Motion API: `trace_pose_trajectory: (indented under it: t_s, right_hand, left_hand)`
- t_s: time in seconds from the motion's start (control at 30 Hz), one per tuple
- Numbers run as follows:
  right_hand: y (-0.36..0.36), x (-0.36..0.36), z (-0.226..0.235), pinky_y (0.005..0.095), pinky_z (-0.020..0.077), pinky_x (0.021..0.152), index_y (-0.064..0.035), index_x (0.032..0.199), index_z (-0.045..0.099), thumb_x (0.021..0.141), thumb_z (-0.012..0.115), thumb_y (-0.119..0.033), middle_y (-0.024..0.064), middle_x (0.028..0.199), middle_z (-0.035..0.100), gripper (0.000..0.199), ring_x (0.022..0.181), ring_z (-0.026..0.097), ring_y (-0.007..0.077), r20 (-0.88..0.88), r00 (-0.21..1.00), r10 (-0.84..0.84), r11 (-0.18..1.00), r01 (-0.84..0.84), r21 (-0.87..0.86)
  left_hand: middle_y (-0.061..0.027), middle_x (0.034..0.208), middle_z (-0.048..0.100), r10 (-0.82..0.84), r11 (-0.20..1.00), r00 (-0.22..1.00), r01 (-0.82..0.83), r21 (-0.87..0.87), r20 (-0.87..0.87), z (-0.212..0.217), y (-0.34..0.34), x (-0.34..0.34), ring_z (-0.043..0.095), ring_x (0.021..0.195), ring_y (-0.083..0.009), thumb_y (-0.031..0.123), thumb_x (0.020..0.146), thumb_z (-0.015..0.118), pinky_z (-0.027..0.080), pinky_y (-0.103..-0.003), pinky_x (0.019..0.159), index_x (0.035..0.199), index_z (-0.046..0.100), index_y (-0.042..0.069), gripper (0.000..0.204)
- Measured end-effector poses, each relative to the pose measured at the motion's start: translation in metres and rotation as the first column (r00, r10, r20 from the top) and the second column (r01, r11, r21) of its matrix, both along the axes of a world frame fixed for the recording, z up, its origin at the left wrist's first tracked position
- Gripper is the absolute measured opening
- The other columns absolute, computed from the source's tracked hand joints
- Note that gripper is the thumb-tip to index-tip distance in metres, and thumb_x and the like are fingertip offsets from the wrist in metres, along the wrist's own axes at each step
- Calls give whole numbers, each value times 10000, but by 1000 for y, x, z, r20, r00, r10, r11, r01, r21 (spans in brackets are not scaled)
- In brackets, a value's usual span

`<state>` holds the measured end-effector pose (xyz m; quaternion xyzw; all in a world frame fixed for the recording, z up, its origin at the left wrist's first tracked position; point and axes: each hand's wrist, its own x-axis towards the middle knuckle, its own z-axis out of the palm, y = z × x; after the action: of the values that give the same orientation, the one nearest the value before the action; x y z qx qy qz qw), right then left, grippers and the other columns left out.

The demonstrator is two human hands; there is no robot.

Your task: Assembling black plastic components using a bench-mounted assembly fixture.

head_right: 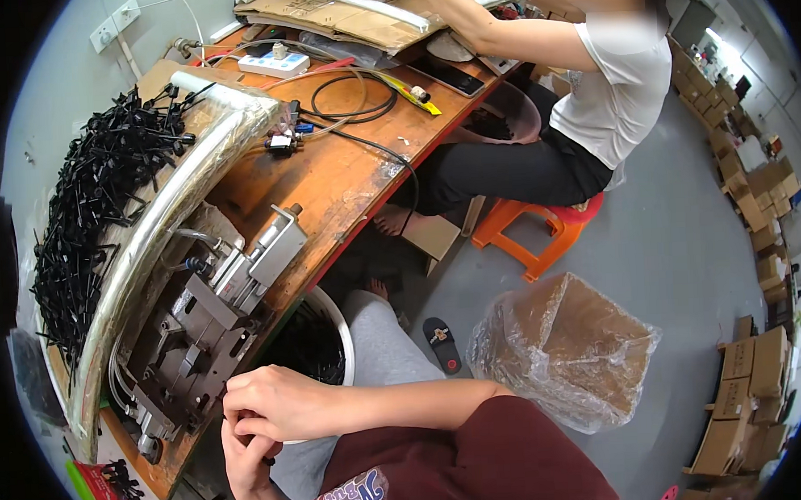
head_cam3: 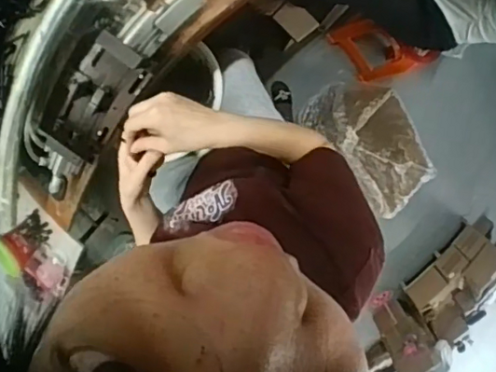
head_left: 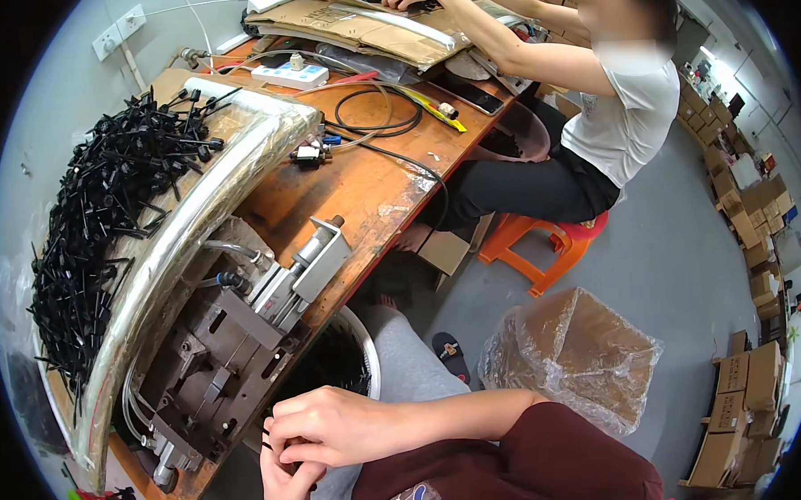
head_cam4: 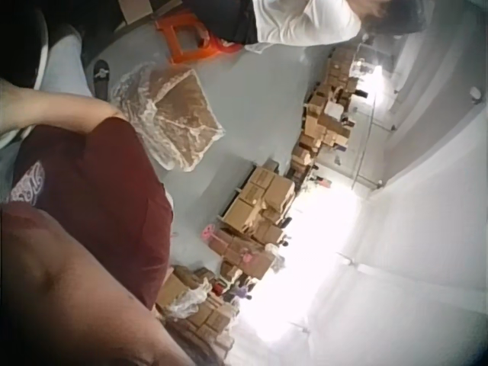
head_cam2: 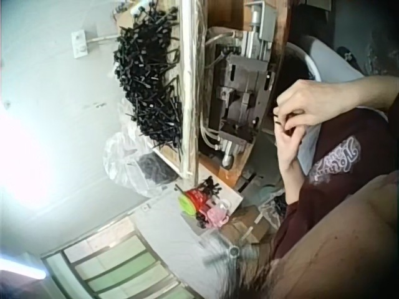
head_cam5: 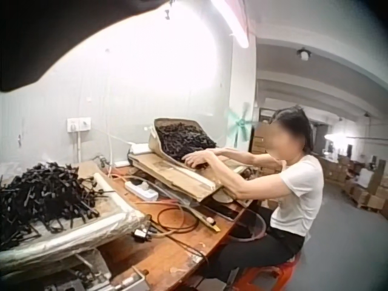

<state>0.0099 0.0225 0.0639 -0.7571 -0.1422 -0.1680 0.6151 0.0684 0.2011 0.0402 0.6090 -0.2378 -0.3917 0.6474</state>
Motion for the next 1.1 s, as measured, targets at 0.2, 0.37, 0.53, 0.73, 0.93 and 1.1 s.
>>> trace_pose_trajectory:
  t_s: [0.2,0.37,0.53,0.73,0.93,1.1]
  right_hand:
    - [-5,-9,5,325,501,611,4,890,627,861,676,-105,96,823,581,123,692,630,230,-77,997,28,995,-21,92]
    - [-7,-16,16,300,487,592,7,879,633,858,679,-101,91,799,581,120,675,620,196,-73,997,22,986,-10,169]
    - [-18,-22,24,284,483,576,17,868,659,837,708,-108,92,769,614,138,640,617,154,-111,994,-1,966,29,256]
    - [-37,-24,16,195,446,608,-17,909,695,876,718,-129,-3,845,651,120,715,570,32,-267,963,-35,870,161,466]
    - [-35,-20,13,173,435,603,-14,932,676,877,711,-112,-12,819,663,118,706,548,6,-251,965,-75,838,197,509]
    - [-33,-18,10,186,433,555,-9,992,665,909,675,-116,24,835,666,136,667,554,31,-382,924,38,740,230,631]
  left_hand:
    - [-99,904,583,74,935,782,-270,-230,-619,20,-19,-15,522,595,-123,487,995,426,371,-240,434,1119,527,0,513]
    - [-24,674,518,332,926,791,-376,19,-515,10,-25,-7,473,612,-76,295,1041,411,372,-246,520,832,500,68,320]
    - [-45,795,582,414,901,872,-433,-15,-260,12,-31,-7,539,650,-92,256,1010,495,427,-229,585,973,560,6,261]
    - [-131,870,629,332,940,931,-340,-29,-154,23,-24,-8,476,489,-88,207,1004,479,341,-192,392,1201,502,-51,326]
    - [-122,691,598,73,997,977,-71,20,-201,33,-10,-12,296,405,-25,217,996,510,229,-183,385,1088,552,-65,299]
    - [-115,682,608,125,992,985,-121,39,-115,38,-16,-18,303,418,-10,193,970,559,229,-174,403,1050,569,-57,262]
